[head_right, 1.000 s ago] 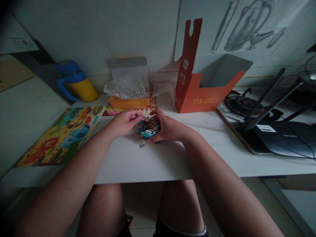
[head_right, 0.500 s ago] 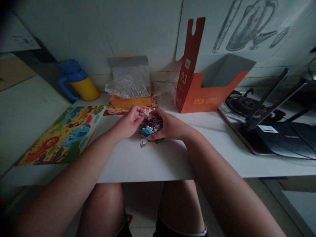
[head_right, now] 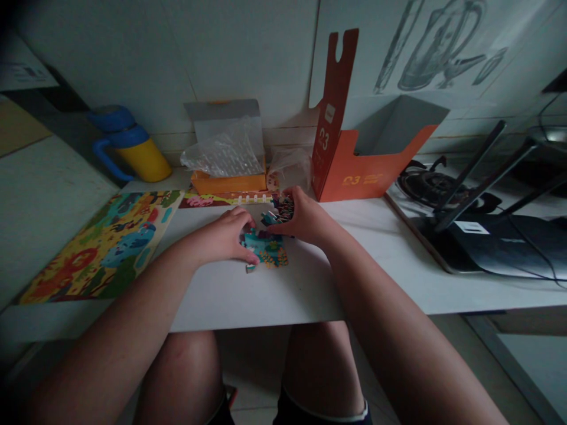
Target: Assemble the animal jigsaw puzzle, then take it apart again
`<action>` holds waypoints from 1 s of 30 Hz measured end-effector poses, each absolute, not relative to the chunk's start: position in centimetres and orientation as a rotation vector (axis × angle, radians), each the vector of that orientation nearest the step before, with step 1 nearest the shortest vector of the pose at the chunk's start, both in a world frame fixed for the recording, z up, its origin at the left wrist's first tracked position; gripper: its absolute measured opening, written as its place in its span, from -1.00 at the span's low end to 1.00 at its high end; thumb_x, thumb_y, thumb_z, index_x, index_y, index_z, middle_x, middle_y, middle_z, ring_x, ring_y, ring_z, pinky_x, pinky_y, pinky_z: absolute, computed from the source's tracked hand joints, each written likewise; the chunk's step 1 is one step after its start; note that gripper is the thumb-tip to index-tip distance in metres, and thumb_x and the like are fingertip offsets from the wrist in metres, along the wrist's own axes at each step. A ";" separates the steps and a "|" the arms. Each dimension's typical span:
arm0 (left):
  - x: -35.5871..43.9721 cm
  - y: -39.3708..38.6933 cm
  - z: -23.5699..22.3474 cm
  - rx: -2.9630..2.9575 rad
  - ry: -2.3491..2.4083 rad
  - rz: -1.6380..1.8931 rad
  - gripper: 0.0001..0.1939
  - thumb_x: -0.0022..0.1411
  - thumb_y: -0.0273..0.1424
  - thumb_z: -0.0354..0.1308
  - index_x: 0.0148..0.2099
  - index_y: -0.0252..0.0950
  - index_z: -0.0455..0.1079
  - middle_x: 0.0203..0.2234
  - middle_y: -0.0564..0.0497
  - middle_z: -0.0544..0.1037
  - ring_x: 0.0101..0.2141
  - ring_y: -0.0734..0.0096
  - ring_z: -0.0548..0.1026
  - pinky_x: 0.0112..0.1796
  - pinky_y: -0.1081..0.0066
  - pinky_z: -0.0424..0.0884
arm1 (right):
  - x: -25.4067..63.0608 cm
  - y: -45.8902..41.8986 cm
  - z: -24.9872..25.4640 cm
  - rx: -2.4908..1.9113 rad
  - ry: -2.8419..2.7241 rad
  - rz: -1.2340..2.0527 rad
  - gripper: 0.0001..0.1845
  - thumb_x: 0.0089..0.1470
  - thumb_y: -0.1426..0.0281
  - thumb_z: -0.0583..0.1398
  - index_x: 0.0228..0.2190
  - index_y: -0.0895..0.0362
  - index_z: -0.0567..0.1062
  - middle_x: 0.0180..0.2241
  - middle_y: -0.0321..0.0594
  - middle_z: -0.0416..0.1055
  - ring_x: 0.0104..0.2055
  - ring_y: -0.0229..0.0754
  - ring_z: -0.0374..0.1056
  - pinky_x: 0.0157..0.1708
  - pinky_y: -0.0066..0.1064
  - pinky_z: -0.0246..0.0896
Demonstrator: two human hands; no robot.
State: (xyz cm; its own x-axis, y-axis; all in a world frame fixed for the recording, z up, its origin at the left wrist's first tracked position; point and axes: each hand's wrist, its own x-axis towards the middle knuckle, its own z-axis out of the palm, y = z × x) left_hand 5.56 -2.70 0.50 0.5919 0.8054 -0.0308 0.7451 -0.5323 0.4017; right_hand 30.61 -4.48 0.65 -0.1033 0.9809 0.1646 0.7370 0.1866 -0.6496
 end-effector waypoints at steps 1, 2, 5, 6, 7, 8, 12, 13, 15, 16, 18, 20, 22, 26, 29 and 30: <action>5.7 -2.7 0.4 2.426 1.259 0.244 -0.30 -0.19 -0.09 0.64 -0.10 -0.22 0.38 -0.04 -0.11 0.48 -0.01 0.01 0.47 -0.03 0.22 0.42 | 30.6 -4.5 0.6 -1.599 -1.899 0.555 -0.03 -0.22 0.02 0.59 0.13 0.09 0.39 0.00 0.00 0.58 -0.06 0.12 0.54 -0.09 -0.13 0.45; 5.8 -2.7 0.4 2.403 1.253 0.272 -0.34 -0.16 -0.14 0.63 -0.13 -0.21 0.35 -0.10 -0.07 0.49 -0.06 0.06 0.48 -0.09 0.25 0.40 | 30.7 -4.4 0.6 -1.596 -1.899 0.552 -0.03 -0.22 0.02 0.59 0.13 0.09 0.39 0.00 0.01 0.58 -0.05 0.13 0.54 -0.09 -0.12 0.45; 5.9 -2.6 0.3 2.331 1.155 0.357 -0.50 -0.01 -0.30 0.55 -0.19 -0.18 0.27 -0.27 0.09 0.48 -0.24 0.25 0.44 -0.25 0.36 0.29 | 30.8 -4.3 0.5 -1.618 -1.904 0.526 -0.02 -0.22 0.03 0.58 0.14 0.10 0.38 0.01 0.03 0.57 -0.05 0.16 0.53 -0.07 -0.09 0.45; 6.0 -2.6 0.3 2.313 1.120 0.378 -0.55 0.04 -0.35 0.51 -0.20 -0.17 0.26 -0.31 0.13 0.47 -0.29 0.30 0.41 -0.28 0.38 0.25 | 30.8 -4.2 0.5 -1.625 -1.905 0.518 -0.02 -0.21 0.04 0.58 0.15 0.11 0.37 0.02 0.03 0.56 -0.04 0.16 0.53 -0.06 -0.08 0.45; 6.0 -2.5 0.3 2.306 1.096 0.399 -0.59 0.07 -0.40 0.48 -0.22 -0.17 0.26 -0.34 0.15 0.46 -0.32 0.33 0.39 -0.30 0.38 0.22 | 30.8 -4.2 0.4 -1.630 -1.902 0.511 -0.02 -0.20 0.04 0.57 0.15 0.11 0.37 0.04 0.04 0.56 -0.04 0.16 0.53 -0.05 -0.08 0.45; 5.9 -2.5 0.4 2.312 1.082 0.426 -0.63 0.09 -0.44 0.44 -0.23 -0.18 0.26 -0.37 0.16 0.44 -0.34 0.34 0.37 -0.32 0.39 0.19 | 30.9 -4.1 0.4 -1.631 -1.898 0.507 -0.03 -0.20 0.04 0.57 0.15 0.11 0.37 0.04 0.04 0.55 -0.03 0.15 0.53 -0.05 -0.08 0.44; 5.8 -2.4 0.6 2.375 1.063 0.521 -0.72 0.14 -0.56 0.33 -0.29 -0.20 0.27 -0.41 0.15 0.42 -0.36 0.36 0.35 -0.32 0.37 0.13 | 30.9 -4.0 0.1 -1.614 -1.883 0.518 -0.03 -0.18 0.00 0.55 0.15 0.11 0.37 0.01 0.04 0.56 -0.04 0.14 0.52 -0.07 -0.11 0.43; 5.8 -2.4 0.6 2.385 1.055 0.523 -0.73 0.16 -0.57 0.32 -0.29 -0.20 0.27 -0.42 0.15 0.42 -0.37 0.36 0.35 -0.31 0.36 0.13 | 30.9 -4.0 0.0 -1.607 -1.883 0.518 -0.03 -0.18 0.00 0.55 0.15 0.11 0.37 0.01 0.03 0.57 -0.05 0.14 0.52 -0.08 -0.11 0.43; 5.9 -2.5 0.8 2.406 1.030 0.507 -0.75 0.20 -0.56 0.31 -0.27 -0.20 0.28 -0.41 0.14 0.44 -0.37 0.36 0.36 -0.31 0.36 0.14 | 30.8 -4.0 -0.1 -1.600 -1.879 0.512 -0.03 -0.18 0.01 0.55 0.16 0.10 0.36 0.00 0.02 0.57 -0.05 0.14 0.53 -0.09 -0.11 0.43; 5.9 -2.5 0.8 2.415 1.020 0.496 -0.76 0.22 -0.55 0.31 -0.25 -0.20 0.29 -0.40 0.14 0.45 -0.36 0.35 0.36 -0.30 0.36 0.14 | 30.7 -4.0 -0.2 -1.604 -1.873 0.510 -0.03 -0.18 0.01 0.55 0.17 0.10 0.36 0.00 0.01 0.57 -0.05 0.14 0.53 -0.08 -0.11 0.43; 6.0 -2.7 1.1 2.424 1.016 0.478 -0.78 0.27 -0.53 0.30 -0.22 -0.19 0.29 -0.40 0.13 0.45 -0.37 0.35 0.37 -0.30 0.36 0.14 | 30.5 -3.9 -0.2 -1.612 -1.865 0.511 -0.03 -0.17 0.02 0.55 0.17 0.10 0.36 0.00 0.01 0.57 -0.04 0.14 0.53 -0.07 -0.09 0.44; 6.0 -2.9 1.3 2.416 1.037 0.472 -0.80 0.32 -0.50 0.28 -0.19 -0.18 0.29 -0.41 0.13 0.44 -0.37 0.34 0.38 -0.31 0.35 0.15 | 30.4 -3.9 -0.2 -1.609 -1.871 0.520 -0.03 -0.16 0.03 0.55 0.18 0.11 0.36 0.00 0.02 0.58 -0.04 0.14 0.54 -0.06 -0.09 0.44; 6.0 -3.0 1.4 2.405 1.057 0.479 -0.81 0.35 -0.46 0.28 -0.19 -0.18 0.29 -0.41 0.13 0.43 -0.38 0.34 0.38 -0.32 0.35 0.15 | 30.3 -3.9 -0.3 -1.592 -1.889 0.527 -0.03 -0.15 0.03 0.55 0.19 0.11 0.36 0.02 0.03 0.58 -0.02 0.14 0.54 -0.05 -0.10 0.44; 6.0 -2.9 1.3 2.415 1.016 0.510 -0.83 0.35 -0.45 0.29 -0.19 -0.18 0.32 -0.41 0.13 0.47 -0.39 0.35 0.39 -0.32 0.34 0.16 | 30.3 -3.9 -0.3 -1.585 -1.907 0.515 -0.04 -0.13 0.04 0.54 0.19 0.11 0.35 0.06 0.06 0.56 -0.01 0.15 0.53 -0.05 -0.09 0.44; 6.1 -2.6 0.9 2.388 0.974 0.533 -0.84 0.29 -0.43 0.36 -0.21 -0.19 0.41 -0.42 0.13 0.52 -0.39 0.36 0.43 -0.32 0.35 0.20 | 30.4 -3.9 -0.4 -1.573 -1.919 0.520 -0.05 -0.11 0.05 0.53 0.20 0.10 0.34 0.08 0.08 0.55 0.00 0.15 0.53 -0.03 -0.07 0.44; 6.2 -2.5 0.8 2.372 0.974 0.540 -0.85 0.27 -0.41 0.38 -0.22 -0.19 0.44 -0.43 0.13 0.55 -0.39 0.36 0.45 -0.33 0.35 0.22 | 30.4 -3.9 -0.4 -1.561 -1.921 0.524 -0.05 -0.11 0.04 0.54 0.20 0.10 0.34 0.09 0.08 0.55 0.02 0.16 0.53 -0.01 -0.06 0.44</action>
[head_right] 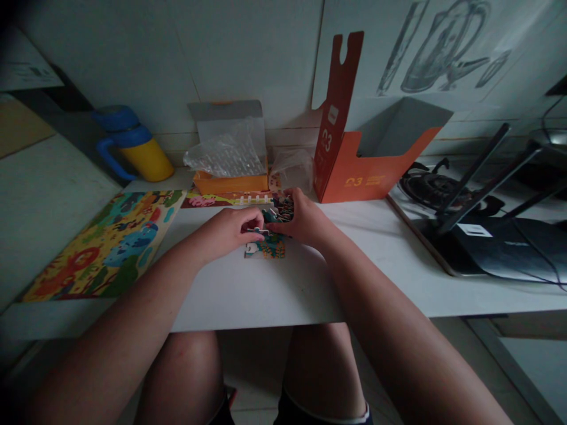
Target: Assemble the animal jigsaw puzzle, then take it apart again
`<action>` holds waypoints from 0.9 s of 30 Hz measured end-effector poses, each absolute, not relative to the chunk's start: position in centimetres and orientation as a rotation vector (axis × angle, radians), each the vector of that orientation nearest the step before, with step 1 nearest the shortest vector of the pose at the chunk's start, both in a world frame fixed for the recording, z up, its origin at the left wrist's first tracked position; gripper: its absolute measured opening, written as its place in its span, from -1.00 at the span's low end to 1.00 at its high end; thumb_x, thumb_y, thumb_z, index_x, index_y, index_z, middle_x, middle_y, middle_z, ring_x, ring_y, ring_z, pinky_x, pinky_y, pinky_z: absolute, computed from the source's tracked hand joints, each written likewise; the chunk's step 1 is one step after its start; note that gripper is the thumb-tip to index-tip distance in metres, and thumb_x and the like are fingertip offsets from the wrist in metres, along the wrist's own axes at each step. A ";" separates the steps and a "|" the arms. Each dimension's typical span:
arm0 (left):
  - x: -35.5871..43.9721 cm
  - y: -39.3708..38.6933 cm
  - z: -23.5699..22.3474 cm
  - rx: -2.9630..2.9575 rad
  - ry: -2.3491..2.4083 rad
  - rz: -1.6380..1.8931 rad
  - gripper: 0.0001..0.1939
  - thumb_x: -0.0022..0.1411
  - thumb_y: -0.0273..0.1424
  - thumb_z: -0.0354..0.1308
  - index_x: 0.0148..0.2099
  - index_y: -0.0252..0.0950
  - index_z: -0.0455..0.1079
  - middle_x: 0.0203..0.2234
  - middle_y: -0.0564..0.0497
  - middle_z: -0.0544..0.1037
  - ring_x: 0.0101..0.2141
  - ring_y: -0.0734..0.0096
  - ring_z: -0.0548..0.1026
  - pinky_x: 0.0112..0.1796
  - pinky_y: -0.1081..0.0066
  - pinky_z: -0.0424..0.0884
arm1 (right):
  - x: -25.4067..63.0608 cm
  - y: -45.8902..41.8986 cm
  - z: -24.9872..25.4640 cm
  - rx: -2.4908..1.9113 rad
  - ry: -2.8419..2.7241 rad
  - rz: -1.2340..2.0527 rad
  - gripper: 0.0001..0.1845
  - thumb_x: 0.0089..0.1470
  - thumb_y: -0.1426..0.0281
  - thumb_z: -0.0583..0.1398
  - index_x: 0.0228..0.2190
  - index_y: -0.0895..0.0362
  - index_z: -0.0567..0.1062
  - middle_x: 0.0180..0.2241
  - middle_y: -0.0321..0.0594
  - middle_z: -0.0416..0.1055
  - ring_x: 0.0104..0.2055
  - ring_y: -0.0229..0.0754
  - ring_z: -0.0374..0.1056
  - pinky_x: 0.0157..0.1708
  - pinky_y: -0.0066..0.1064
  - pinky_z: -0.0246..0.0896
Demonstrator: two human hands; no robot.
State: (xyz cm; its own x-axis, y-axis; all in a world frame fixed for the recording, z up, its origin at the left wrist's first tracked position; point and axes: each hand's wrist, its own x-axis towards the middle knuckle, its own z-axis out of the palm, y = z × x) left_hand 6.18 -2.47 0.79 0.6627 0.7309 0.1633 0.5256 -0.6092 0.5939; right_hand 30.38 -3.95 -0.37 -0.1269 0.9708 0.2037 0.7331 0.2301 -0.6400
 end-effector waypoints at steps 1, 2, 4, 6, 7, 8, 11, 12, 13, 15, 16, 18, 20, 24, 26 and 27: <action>6.3 -2.4 0.7 2.355 0.985 0.553 -0.86 0.25 -0.39 0.40 -0.24 -0.20 0.48 -0.43 0.12 0.57 -0.39 0.35 0.47 -0.33 0.35 0.23 | 30.4 -3.9 -0.4 -1.544 -1.924 0.532 -0.05 -0.10 0.02 0.54 0.20 0.10 0.34 0.11 0.09 0.54 0.04 0.17 0.52 0.00 -0.05 0.44; 6.3 -2.3 0.6 2.343 1.006 0.569 -0.87 0.23 -0.38 0.42 -0.25 -0.21 0.51 -0.43 0.10 0.60 -0.39 0.34 0.49 -0.33 0.35 0.24 | 30.4 -4.0 -0.4 -1.524 -1.926 0.544 -0.04 -0.10 0.00 0.53 0.20 0.09 0.34 0.12 0.10 0.54 0.06 0.18 0.52 0.02 -0.05 0.44; 6.5 -2.0 0.5 2.338 1.067 0.604 -0.86 0.18 -0.39 0.46 -0.29 -0.23 0.54 -0.42 0.07 0.63 -0.39 0.32 0.52 -0.34 0.35 0.26 | 30.5 -4.0 -0.5 -1.482 -1.936 0.578 -0.05 -0.06 -0.04 0.52 0.21 0.09 0.34 0.13 0.10 0.53 0.09 0.18 0.51 0.04 -0.05 0.44; 6.5 -1.7 0.2 2.348 1.151 0.626 -0.83 0.13 -0.40 0.50 -0.32 -0.24 0.54 -0.42 0.04 0.64 -0.39 0.31 0.52 -0.34 0.35 0.26 | 30.5 -4.0 -0.5 -1.440 -1.959 0.608 -0.08 0.00 -0.06 0.49 0.21 0.10 0.34 0.14 0.11 0.53 0.10 0.16 0.51 0.05 -0.07 0.44; 6.5 -1.5 0.0 2.349 1.190 0.633 -0.80 0.10 -0.41 0.51 -0.34 -0.25 0.53 -0.43 0.04 0.64 -0.40 0.31 0.52 -0.35 0.35 0.25 | 30.6 -4.0 -0.5 -1.422 -1.970 0.617 -0.09 0.03 -0.06 0.47 0.22 0.11 0.33 0.14 0.11 0.52 0.10 0.15 0.51 0.05 -0.08 0.44; 6.5 -1.4 -0.2 2.336 1.217 0.647 -0.78 0.07 -0.42 0.53 -0.34 -0.25 0.52 -0.44 0.04 0.62 -0.40 0.32 0.51 -0.36 0.36 0.26 | 30.6 -4.0 -0.5 -1.409 -1.981 0.622 -0.10 0.05 -0.06 0.46 0.22 0.12 0.33 0.14 0.12 0.52 0.10 0.14 0.51 0.05 -0.08 0.43; 6.4 -0.8 -1.2 2.224 1.202 0.744 -0.67 0.02 -0.44 0.55 -0.25 -0.24 0.47 -0.43 0.09 0.58 -0.40 0.35 0.51 -0.37 0.39 0.31 | 30.6 -4.0 -0.5 -1.386 -2.004 0.638 -0.08 0.05 -0.05 0.47 0.25 0.12 0.31 0.16 0.13 0.51 0.10 0.15 0.51 0.06 -0.07 0.43; 6.4 -0.8 -1.4 2.179 1.177 0.775 -0.63 0.01 -0.45 0.55 -0.20 -0.23 0.44 -0.42 0.10 0.57 -0.40 0.37 0.52 -0.37 0.41 0.34 | 30.6 -4.1 -0.5 -1.378 -2.011 0.646 -0.06 0.04 -0.05 0.48 0.26 0.11 0.31 0.16 0.14 0.50 0.11 0.15 0.50 0.07 -0.05 0.43; 6.4 -0.7 -1.6 2.139 1.155 0.801 -0.60 0.01 -0.45 0.55 -0.17 -0.22 0.43 -0.41 0.11 0.57 -0.40 0.38 0.52 -0.37 0.42 0.37 | 30.5 -4.1 -0.5 -1.370 -2.019 0.652 -0.03 0.02 -0.05 0.49 0.27 0.11 0.30 0.18 0.14 0.49 0.12 0.16 0.50 0.09 -0.04 0.42; 6.5 -0.8 -1.7 2.083 1.124 0.833 -0.56 0.02 -0.47 0.54 -0.12 -0.21 0.40 -0.39 0.11 0.55 -0.40 0.41 0.52 -0.38 0.43 0.40 | 30.5 -4.2 -0.4 -1.351 -2.040 0.648 0.05 -0.04 -0.06 0.52 0.30 0.11 0.28 0.21 0.15 0.46 0.17 0.19 0.47 0.14 -0.01 0.40; 6.6 -1.0 -1.6 2.065 1.107 0.839 -0.54 0.02 -0.49 0.53 -0.10 -0.22 0.39 -0.39 0.11 0.54 -0.40 0.42 0.52 -0.37 0.44 0.41 | 30.4 -4.2 -0.4 -1.343 -2.052 0.641 0.09 -0.07 -0.06 0.53 0.31 0.11 0.28 0.23 0.16 0.44 0.20 0.20 0.45 0.16 0.00 0.38; 6.8 -1.4 -1.2 2.052 1.059 0.844 -0.53 0.01 -0.54 0.51 -0.09 -0.22 0.38 -0.35 0.10 0.54 -0.36 0.43 0.52 -0.33 0.43 0.45 | 30.3 -4.3 -0.4 -1.328 -2.076 0.626 0.13 -0.12 -0.03 0.56 0.33 0.10 0.27 0.25 0.15 0.43 0.24 0.22 0.42 0.21 0.03 0.35; 6.9 -1.7 -0.8 2.061 1.010 0.829 -0.53 0.03 -0.58 0.47 -0.07 -0.22 0.38 -0.29 0.07 0.55 -0.32 0.42 0.54 -0.28 0.41 0.48 | 30.2 -4.3 -0.4 -1.311 -2.092 0.603 0.11 -0.12 0.05 0.57 0.34 0.06 0.28 0.25 0.13 0.43 0.25 0.22 0.42 0.23 0.04 0.34; 6.8 -2.1 -0.5 2.094 1.018 0.819 -0.51 0.11 -0.59 0.40 0.05 -0.21 0.37 -0.18 0.01 0.57 -0.24 0.37 0.56 -0.20 0.36 0.50 | 30.1 -4.2 -0.5 -1.347 -2.079 0.529 -0.04 -0.08 0.15 0.53 0.28 0.07 0.34 0.17 0.08 0.50 0.15 0.17 0.48 0.14 -0.02 0.39; 6.5 -2.2 -0.4 2.148 1.103 0.779 -0.54 0.15 -0.48 0.43 0.06 -0.21 0.38 -0.17 -0.02 0.57 -0.22 0.30 0.56 -0.19 0.32 0.48 | 30.2 -4.0 -0.5 -1.393 -2.031 0.494 -0.09 -0.09 0.15 0.53 0.23 0.10 0.37 0.12 0.07 0.53 0.10 0.16 0.50 0.09 -0.04 0.41; 6.3 -2.2 -0.3 2.193 1.139 0.725 -0.58 0.17 -0.40 0.45 0.03 -0.22 0.40 -0.17 -0.03 0.58 -0.21 0.26 0.55 -0.19 0.30 0.47 | 30.3 -3.9 -0.6 -1.418 -1.996 0.473 -0.10 -0.10 0.14 0.53 0.21 0.10 0.38 0.12 0.07 0.53 0.09 0.16 0.51 0.08 -0.05 0.42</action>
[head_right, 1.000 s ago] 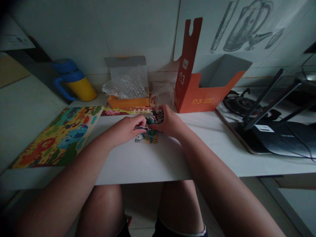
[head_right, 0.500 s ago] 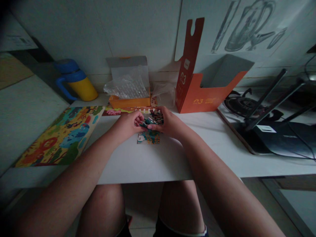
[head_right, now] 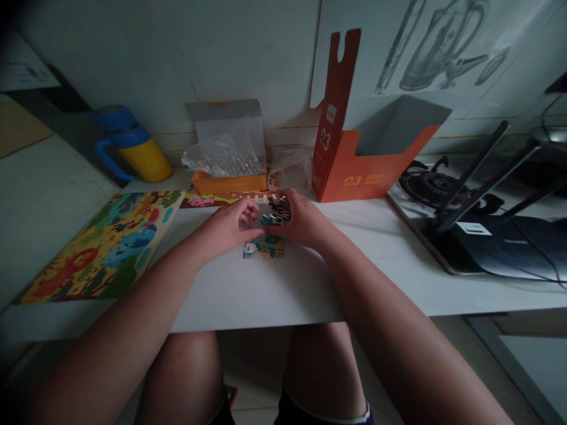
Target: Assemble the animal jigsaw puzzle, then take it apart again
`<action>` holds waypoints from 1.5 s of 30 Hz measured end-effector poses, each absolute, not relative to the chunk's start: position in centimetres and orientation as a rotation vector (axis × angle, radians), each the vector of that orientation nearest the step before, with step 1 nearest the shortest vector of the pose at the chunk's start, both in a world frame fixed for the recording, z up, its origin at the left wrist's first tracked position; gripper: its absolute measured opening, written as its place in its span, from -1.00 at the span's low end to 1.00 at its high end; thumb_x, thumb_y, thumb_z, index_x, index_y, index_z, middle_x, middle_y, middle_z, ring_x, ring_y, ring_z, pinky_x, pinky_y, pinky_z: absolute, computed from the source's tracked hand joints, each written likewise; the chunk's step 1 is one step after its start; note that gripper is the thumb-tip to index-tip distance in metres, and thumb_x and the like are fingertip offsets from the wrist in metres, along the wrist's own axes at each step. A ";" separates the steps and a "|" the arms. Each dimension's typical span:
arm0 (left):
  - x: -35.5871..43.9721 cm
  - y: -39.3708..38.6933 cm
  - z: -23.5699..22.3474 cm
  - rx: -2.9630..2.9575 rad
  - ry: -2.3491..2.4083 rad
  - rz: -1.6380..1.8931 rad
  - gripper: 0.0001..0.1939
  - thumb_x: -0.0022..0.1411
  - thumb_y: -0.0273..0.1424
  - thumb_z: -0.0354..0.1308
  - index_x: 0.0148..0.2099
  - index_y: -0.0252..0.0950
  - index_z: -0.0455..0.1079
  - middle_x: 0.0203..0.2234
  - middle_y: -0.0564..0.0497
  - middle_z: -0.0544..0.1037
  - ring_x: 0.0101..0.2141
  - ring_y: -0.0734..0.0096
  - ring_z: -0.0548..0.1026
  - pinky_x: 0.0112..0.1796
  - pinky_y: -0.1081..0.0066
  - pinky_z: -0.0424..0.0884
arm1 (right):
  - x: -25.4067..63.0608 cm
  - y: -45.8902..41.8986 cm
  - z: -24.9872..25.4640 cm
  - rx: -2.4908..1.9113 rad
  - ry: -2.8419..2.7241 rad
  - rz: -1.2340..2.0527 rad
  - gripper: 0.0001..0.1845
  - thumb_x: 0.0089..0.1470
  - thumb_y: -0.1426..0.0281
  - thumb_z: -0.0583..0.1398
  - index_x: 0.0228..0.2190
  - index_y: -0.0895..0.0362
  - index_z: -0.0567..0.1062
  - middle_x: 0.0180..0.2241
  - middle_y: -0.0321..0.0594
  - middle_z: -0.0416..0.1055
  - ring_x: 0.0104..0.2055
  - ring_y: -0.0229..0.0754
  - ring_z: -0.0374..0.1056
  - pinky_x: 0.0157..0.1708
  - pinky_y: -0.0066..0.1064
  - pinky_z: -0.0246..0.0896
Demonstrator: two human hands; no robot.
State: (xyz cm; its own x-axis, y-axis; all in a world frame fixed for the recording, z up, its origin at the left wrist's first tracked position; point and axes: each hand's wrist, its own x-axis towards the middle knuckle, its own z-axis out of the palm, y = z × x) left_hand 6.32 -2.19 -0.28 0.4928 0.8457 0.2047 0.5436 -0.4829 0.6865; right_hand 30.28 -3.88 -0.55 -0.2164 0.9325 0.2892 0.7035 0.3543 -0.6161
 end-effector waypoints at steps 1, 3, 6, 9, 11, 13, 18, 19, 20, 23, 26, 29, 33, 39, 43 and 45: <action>6.1 -2.2 -0.1 2.247 1.155 0.647 -0.60 0.16 -0.30 0.48 -0.02 -0.22 0.43 -0.18 -0.04 0.57 -0.19 0.21 0.55 -0.17 0.27 0.46 | 30.4 -3.8 -0.6 -1.443 -1.956 0.455 -0.10 -0.11 0.12 0.53 0.20 0.10 0.38 0.11 0.08 0.53 0.08 0.16 0.51 0.07 -0.04 0.42; 5.7 -2.3 0.3 2.352 1.117 0.470 -0.53 0.04 -0.14 0.56 -0.11 -0.22 0.49 -0.16 -0.06 0.56 -0.12 0.11 0.54 -0.11 0.24 0.44 | 30.6 -3.7 -0.5 -1.502 -1.873 0.436 -0.08 -0.11 0.09 0.53 0.20 0.11 0.38 0.11 0.08 0.53 0.06 0.17 0.52 0.06 -0.04 0.43; 5.1 -2.6 0.8 2.424 1.035 0.288 -0.39 -0.19 -0.13 0.65 -0.12 -0.20 0.53 -0.08 -0.06 0.54 -0.05 0.05 0.53 -0.02 0.25 0.43 | 30.7 -3.7 -0.2 -1.569 -1.790 0.424 -0.06 -0.11 0.06 0.52 0.20 0.13 0.37 0.09 0.09 0.55 0.03 0.17 0.53 0.04 -0.04 0.43; 4.9 -2.8 1.2 2.406 1.051 0.202 -0.43 -0.18 -0.22 0.64 -0.11 -0.20 0.54 -0.09 -0.04 0.52 -0.09 0.10 0.54 -0.07 0.28 0.43 | 30.6 -4.1 0.2 -1.550 -1.801 0.428 -0.08 -0.10 0.06 0.52 0.20 0.12 0.37 0.11 0.08 0.54 0.03 0.16 0.53 0.04 -0.05 0.43; 4.8 -2.8 1.3 2.392 1.066 0.154 -0.47 -0.13 -0.23 0.61 -0.11 -0.22 0.53 -0.09 -0.05 0.52 -0.10 0.12 0.54 -0.08 0.28 0.44 | 30.4 -4.4 0.4 -1.471 -1.849 0.495 -0.08 -0.08 0.06 0.52 0.21 0.11 0.37 0.11 0.06 0.54 0.04 0.14 0.54 0.05 -0.07 0.44; 4.9 -2.8 1.4 2.389 1.084 0.115 -0.45 -0.11 -0.21 0.60 -0.08 -0.23 0.51 -0.08 -0.07 0.53 -0.08 0.10 0.54 -0.06 0.27 0.44 | 30.2 -4.7 0.6 -1.322 -1.931 0.614 -0.07 -0.05 0.05 0.52 0.23 0.10 0.35 0.13 0.02 0.53 0.09 0.12 0.53 0.09 -0.10 0.43; 5.1 -2.6 1.6 2.379 1.116 0.045 -0.41 -0.02 -0.18 0.56 0.00 -0.22 0.43 -0.07 -0.06 0.60 -0.10 0.11 0.55 -0.15 0.31 0.40 | 30.1 -5.0 0.5 -1.056 -2.122 0.799 -0.01 -0.08 0.04 0.54 0.27 0.09 0.34 0.23 0.04 0.47 0.24 0.16 0.44 0.26 -0.04 0.31; 5.1 -2.5 1.6 2.373 1.111 0.040 -0.46 0.02 -0.19 0.53 -0.02 -0.22 0.43 -0.11 -0.04 0.61 -0.14 0.15 0.55 -0.19 0.33 0.38 | 30.1 -5.0 0.4 -1.064 -2.140 0.821 -0.01 -0.09 0.04 0.54 0.26 0.09 0.35 0.22 0.04 0.48 0.22 0.17 0.45 0.25 -0.03 0.33; 5.1 -2.5 1.7 2.369 1.099 0.032 -0.53 0.06 -0.21 0.51 -0.05 -0.22 0.44 -0.15 -0.02 0.61 -0.19 0.18 0.54 -0.23 0.34 0.35 | 30.1 -5.0 0.4 -1.075 -2.153 0.842 -0.01 -0.10 0.04 0.55 0.26 0.09 0.35 0.20 0.03 0.49 0.20 0.17 0.47 0.23 -0.02 0.34; 5.1 -2.2 1.9 2.354 1.067 0.029 -0.70 0.11 -0.25 0.44 -0.16 -0.23 0.48 -0.26 0.03 0.62 -0.27 0.25 0.53 -0.30 0.37 0.31 | 30.2 -4.9 0.2 -1.092 -2.177 0.866 -0.01 -0.11 0.06 0.56 0.25 0.07 0.35 0.18 0.01 0.50 0.18 0.15 0.48 0.22 -0.02 0.35; 4.4 -1.9 2.5 2.263 1.077 0.020 -0.77 0.11 -0.28 0.40 -0.22 -0.21 0.47 -0.36 0.08 0.61 -0.34 0.29 0.53 -0.36 0.39 0.29 | 30.2 -4.9 0.3 -1.101 -2.183 0.857 -0.02 -0.08 0.04 0.54 0.25 0.07 0.35 0.17 0.01 0.51 0.19 0.15 0.48 0.22 -0.02 0.36; 3.1 -1.2 2.9 2.097 1.230 -0.005 -0.85 0.17 -0.29 0.32 -0.25 -0.20 0.44 -0.48 0.10 0.59 -0.47 0.31 0.53 -0.45 0.39 0.28 | 30.2 -5.0 0.5 -1.114 -2.192 0.845 -0.03 -0.08 0.03 0.54 0.25 0.08 0.36 0.18 0.01 0.51 0.19 0.14 0.48 0.23 -0.03 0.35; 2.1 -0.2 2.2 2.032 1.504 0.205 -0.91 0.23 -0.35 0.26 -0.26 -0.21 0.42 -0.46 0.02 0.63 -0.43 0.26 0.60 -0.44 0.38 0.31 | 30.2 -5.1 0.5 -1.128 -2.229 0.858 0.09 -0.14 0.04 0.57 0.31 0.07 0.31 0.22 0.02 0.49 0.21 0.14 0.47 0.25 -0.04 0.34; 3.9 0.1 0.3 2.251 1.249 0.370 -0.86 0.33 -0.34 0.17 -0.31 -0.22 0.44 -0.45 0.02 0.61 -0.42 0.29 0.50 -0.38 0.38 0.30 | 30.1 -5.0 0.1 -1.174 -2.232 0.767 0.13 -0.21 0.07 0.60 0.30 0.11 0.33 0.24 0.10 0.44 0.22 0.18 0.45 0.26 -0.01 0.32; 5.0 -0.4 0.1 2.328 1.155 0.429 -0.86 0.36 -0.45 0.10 -0.24 -0.23 0.47 -0.31 -0.03 0.66 -0.29 0.24 0.56 -0.24 0.33 0.39 | 30.1 -5.1 0.4 -1.195 -2.245 0.773 0.12 -0.21 0.07 0.60 0.29 0.11 0.33 0.19 0.07 0.49 0.16 0.16 0.49 0.20 -0.05 0.37; 5.3 -0.6 0.0 2.292 1.133 0.492 -0.85 0.37 -0.50 0.09 -0.16 -0.24 0.49 -0.20 -0.06 0.69 -0.19 0.21 0.60 -0.15 0.30 0.43 | 30.2 -5.2 0.6 -1.209 -2.254 0.804 0.12 -0.20 0.06 0.60 0.29 0.10 0.32 0.16 0.05 0.52 0.12 0.15 0.51 0.16 -0.07 0.39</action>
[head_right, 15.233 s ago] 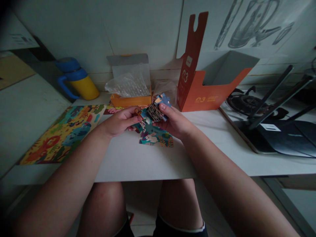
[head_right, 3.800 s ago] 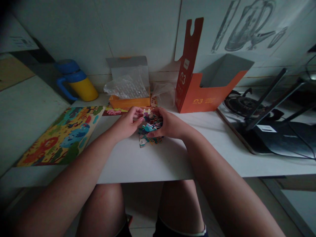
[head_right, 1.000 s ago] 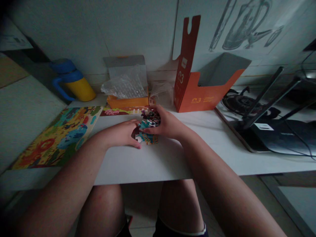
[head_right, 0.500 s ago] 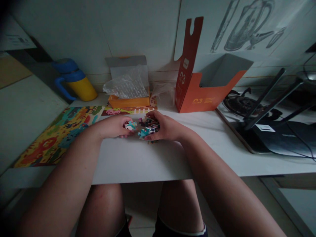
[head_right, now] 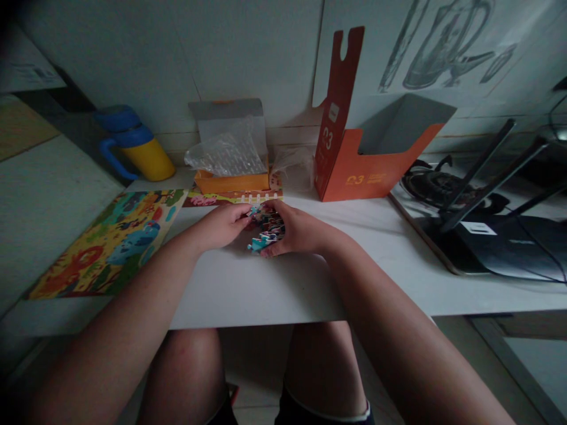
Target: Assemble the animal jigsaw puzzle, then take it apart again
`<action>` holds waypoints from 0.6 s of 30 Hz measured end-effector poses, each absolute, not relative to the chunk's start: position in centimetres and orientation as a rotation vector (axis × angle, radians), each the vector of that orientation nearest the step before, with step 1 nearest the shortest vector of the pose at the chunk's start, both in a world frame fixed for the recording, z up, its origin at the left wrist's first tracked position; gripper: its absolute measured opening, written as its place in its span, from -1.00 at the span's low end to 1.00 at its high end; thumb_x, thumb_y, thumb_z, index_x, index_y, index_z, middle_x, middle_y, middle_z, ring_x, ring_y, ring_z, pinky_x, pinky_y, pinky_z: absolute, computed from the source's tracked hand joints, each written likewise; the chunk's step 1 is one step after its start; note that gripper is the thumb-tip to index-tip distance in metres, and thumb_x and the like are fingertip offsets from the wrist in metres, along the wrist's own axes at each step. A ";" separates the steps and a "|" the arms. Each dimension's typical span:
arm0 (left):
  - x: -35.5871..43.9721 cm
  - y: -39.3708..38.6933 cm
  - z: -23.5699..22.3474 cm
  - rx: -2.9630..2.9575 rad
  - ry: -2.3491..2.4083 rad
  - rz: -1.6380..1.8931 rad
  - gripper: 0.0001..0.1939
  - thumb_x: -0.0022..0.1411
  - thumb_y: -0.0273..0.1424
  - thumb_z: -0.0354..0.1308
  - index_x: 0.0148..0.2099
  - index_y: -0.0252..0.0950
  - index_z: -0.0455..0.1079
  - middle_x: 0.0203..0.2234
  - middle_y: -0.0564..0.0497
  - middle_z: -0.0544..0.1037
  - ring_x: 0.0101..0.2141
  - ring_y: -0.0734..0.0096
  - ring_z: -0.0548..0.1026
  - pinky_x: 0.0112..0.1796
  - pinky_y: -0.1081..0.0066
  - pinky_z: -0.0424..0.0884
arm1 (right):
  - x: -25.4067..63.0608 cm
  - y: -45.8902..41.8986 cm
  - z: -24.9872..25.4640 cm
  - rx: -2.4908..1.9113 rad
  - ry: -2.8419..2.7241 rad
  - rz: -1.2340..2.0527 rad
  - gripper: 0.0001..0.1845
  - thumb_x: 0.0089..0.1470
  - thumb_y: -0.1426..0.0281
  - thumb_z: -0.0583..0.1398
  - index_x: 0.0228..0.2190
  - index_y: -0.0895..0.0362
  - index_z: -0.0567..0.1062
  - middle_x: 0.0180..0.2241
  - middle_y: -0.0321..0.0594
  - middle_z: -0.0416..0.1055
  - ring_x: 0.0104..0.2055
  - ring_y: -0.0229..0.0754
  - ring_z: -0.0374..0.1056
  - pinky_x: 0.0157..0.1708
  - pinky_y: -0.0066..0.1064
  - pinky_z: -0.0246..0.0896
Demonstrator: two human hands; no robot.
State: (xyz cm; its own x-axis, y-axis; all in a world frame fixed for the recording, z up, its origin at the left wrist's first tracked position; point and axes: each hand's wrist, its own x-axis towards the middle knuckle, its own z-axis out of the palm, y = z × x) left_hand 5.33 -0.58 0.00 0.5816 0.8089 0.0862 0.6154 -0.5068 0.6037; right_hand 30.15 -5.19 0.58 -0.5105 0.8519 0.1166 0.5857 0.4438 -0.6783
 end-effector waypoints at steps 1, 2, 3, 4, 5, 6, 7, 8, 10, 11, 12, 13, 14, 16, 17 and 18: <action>5.5 -0.6 -0.1 2.249 1.123 0.541 -0.83 0.36 -0.51 0.10 -0.08 -0.23 0.49 -0.18 -0.07 0.70 -0.17 0.21 0.62 -0.12 0.29 0.45 | 30.1 -5.2 0.7 -1.210 -2.256 0.812 0.12 -0.20 0.06 0.60 0.29 0.10 0.32 0.16 0.04 0.53 0.11 0.15 0.52 0.14 -0.07 0.39; 5.6 -0.7 -0.3 2.186 1.113 0.594 -0.77 0.36 -0.53 0.11 0.01 -0.23 0.47 -0.19 -0.06 0.71 -0.16 0.22 0.64 -0.11 0.29 0.46 | 30.1 -5.3 0.8 -1.208 -2.256 0.815 0.11 -0.20 0.06 0.60 0.29 0.09 0.33 0.15 0.04 0.54 0.10 0.15 0.52 0.14 -0.08 0.40; 5.7 -0.7 -0.4 2.111 1.104 0.645 -0.69 0.36 -0.55 0.11 0.11 -0.22 0.42 -0.21 -0.04 0.71 -0.17 0.24 0.65 -0.11 0.30 0.47 | 30.0 -5.3 0.8 -1.203 -2.254 0.815 0.11 -0.20 0.06 0.60 0.28 0.09 0.33 0.16 0.03 0.53 0.11 0.15 0.52 0.13 -0.09 0.40; 5.8 -0.7 -0.6 2.035 1.100 0.687 -0.63 0.36 -0.56 0.12 0.18 -0.21 0.37 -0.24 -0.01 0.72 -0.20 0.26 0.66 -0.13 0.31 0.48 | 30.0 -5.3 0.8 -1.198 -2.250 0.811 0.10 -0.20 0.06 0.60 0.28 0.09 0.34 0.16 0.03 0.53 0.12 0.14 0.52 0.14 -0.09 0.39; 5.9 -0.7 -0.8 1.976 1.103 0.716 -0.60 0.37 -0.56 0.12 0.21 -0.21 0.32 -0.28 0.00 0.71 -0.23 0.28 0.67 -0.15 0.31 0.49 | 29.9 -5.3 0.8 -1.194 -2.240 0.804 0.10 -0.20 0.06 0.60 0.28 0.10 0.34 0.16 0.02 0.53 0.12 0.14 0.51 0.15 -0.09 0.39; 5.9 -0.6 -1.0 1.945 1.112 0.733 -0.61 0.38 -0.55 0.12 0.21 -0.22 0.31 -0.30 0.01 0.71 -0.25 0.28 0.67 -0.16 0.31 0.50 | 29.9 -5.2 0.8 -1.194 -2.223 0.796 0.09 -0.20 0.05 0.59 0.27 0.10 0.35 0.16 0.02 0.54 0.13 0.14 0.51 0.16 -0.09 0.38; 6.0 -0.5 -1.2 1.946 1.129 0.750 -0.64 0.39 -0.53 0.13 0.19 -0.22 0.32 -0.29 0.00 0.71 -0.25 0.28 0.67 -0.16 0.31 0.51 | 29.9 -5.2 0.8 -1.201 -2.198 0.786 0.09 -0.20 0.05 0.59 0.27 0.11 0.36 0.16 0.02 0.54 0.13 0.14 0.51 0.17 -0.09 0.38; 6.0 -0.5 -1.3 1.971 1.155 0.772 -0.67 0.40 -0.52 0.14 0.17 -0.23 0.34 -0.26 -0.03 0.70 -0.24 0.28 0.67 -0.14 0.29 0.52 | 29.9 -5.1 0.8 -1.219 -2.164 0.776 0.09 -0.19 0.05 0.58 0.27 0.12 0.36 0.15 0.02 0.55 0.12 0.13 0.52 0.16 -0.09 0.39; 6.1 -0.5 -1.4 2.076 1.212 0.798 -0.72 0.40 -0.50 0.16 0.13 -0.25 0.39 -0.17 -0.09 0.70 -0.17 0.24 0.67 -0.08 0.25 0.53 | 30.2 -4.8 0.7 -1.290 -2.060 0.754 0.08 -0.18 0.03 0.58 0.27 0.13 0.36 0.11 0.02 0.56 0.08 0.13 0.53 0.13 -0.09 0.41; 6.1 -0.5 -1.4 2.155 1.226 0.793 -0.73 0.39 -0.48 0.17 0.11 -0.26 0.42 -0.11 -0.13 0.68 -0.12 0.21 0.66 -0.04 0.22 0.53 | 30.4 -4.7 0.7 -1.330 -1.995 0.745 0.07 -0.18 0.01 0.57 0.26 0.13 0.36 0.10 0.02 0.57 0.06 0.13 0.54 0.10 -0.09 0.43; 6.2 -0.7 -1.4 2.246 1.221 0.774 -0.75 0.38 -0.46 0.20 0.08 -0.27 0.45 -0.05 -0.16 0.66 -0.06 0.18 0.64 0.00 0.20 0.52 | 30.6 -4.5 0.7 -1.364 -1.926 0.740 0.06 -0.18 -0.01 0.56 0.24 0.13 0.37 0.09 0.02 0.57 0.04 0.13 0.54 0.07 -0.09 0.44; 6.2 -0.9 -1.3 2.341 1.197 0.737 -0.78 0.37 -0.41 0.24 0.05 -0.28 0.48 -0.01 -0.18 0.64 -0.01 0.14 0.61 0.05 0.18 0.50 | 30.9 -4.3 0.8 -1.392 -1.862 0.737 0.05 -0.18 -0.04 0.56 0.23 0.13 0.37 0.08 0.02 0.57 0.03 0.13 0.54 0.05 -0.09 0.46; 6.4 -1.2 -1.2 2.429 1.162 0.684 -0.77 0.36 -0.33 0.30 0.02 -0.28 0.51 0.02 -0.20 0.61 0.04 0.09 0.59 0.10 0.16 0.48 | 31.0 -4.1 0.8 -1.412 -1.805 0.731 0.04 -0.18 -0.06 0.55 0.21 0.12 0.38 0.07 0.02 0.57 0.02 0.13 0.54 0.03 -0.08 0.46; 6.7 -1.9 -1.0 2.554 1.118 0.569 -0.60 0.25 -0.12 0.43 -0.01 -0.27 0.54 0.07 -0.22 0.57 0.13 -0.02 0.53 0.19 0.10 0.42 | 31.3 -3.9 0.8 -1.452 -1.735 0.699 0.04 -0.18 -0.07 0.54 0.20 0.13 0.38 0.06 0.02 0.57 0.01 0.14 0.53 0.01 -0.07 0.47; 6.9 -2.2 -0.9 2.583 1.123 0.517 -0.49 0.17 -0.03 0.48 0.00 -0.26 0.54 0.09 -0.23 0.55 0.16 -0.08 0.50 0.22 0.07 0.39 | 31.3 -3.8 0.8 -1.475 -1.719 0.673 0.05 -0.19 -0.07 0.54 0.20 0.13 0.37 0.05 0.03 0.57 0.00 0.14 0.53 0.01 -0.07 0.47; 7.0 -2.5 -0.9 2.596 1.139 0.473 -0.40 0.10 0.03 0.51 0.02 -0.26 0.54 0.11 -0.24 0.54 0.18 -0.13 0.47 0.24 0.04 0.37 | 31.3 -3.8 0.7 -1.496 -1.717 0.647 0.05 -0.20 -0.06 0.54 0.21 0.14 0.37 0.06 0.04 0.57 0.01 0.15 0.53 0.01 -0.06 0.46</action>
State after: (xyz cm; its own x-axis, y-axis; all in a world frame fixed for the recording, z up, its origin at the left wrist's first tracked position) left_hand 7.02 -2.45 -0.93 0.6382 0.7467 0.1875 0.6598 -0.6560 0.3665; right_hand 31.29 -3.84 0.73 -0.0299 0.9772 0.2104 0.5949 0.1866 -0.7818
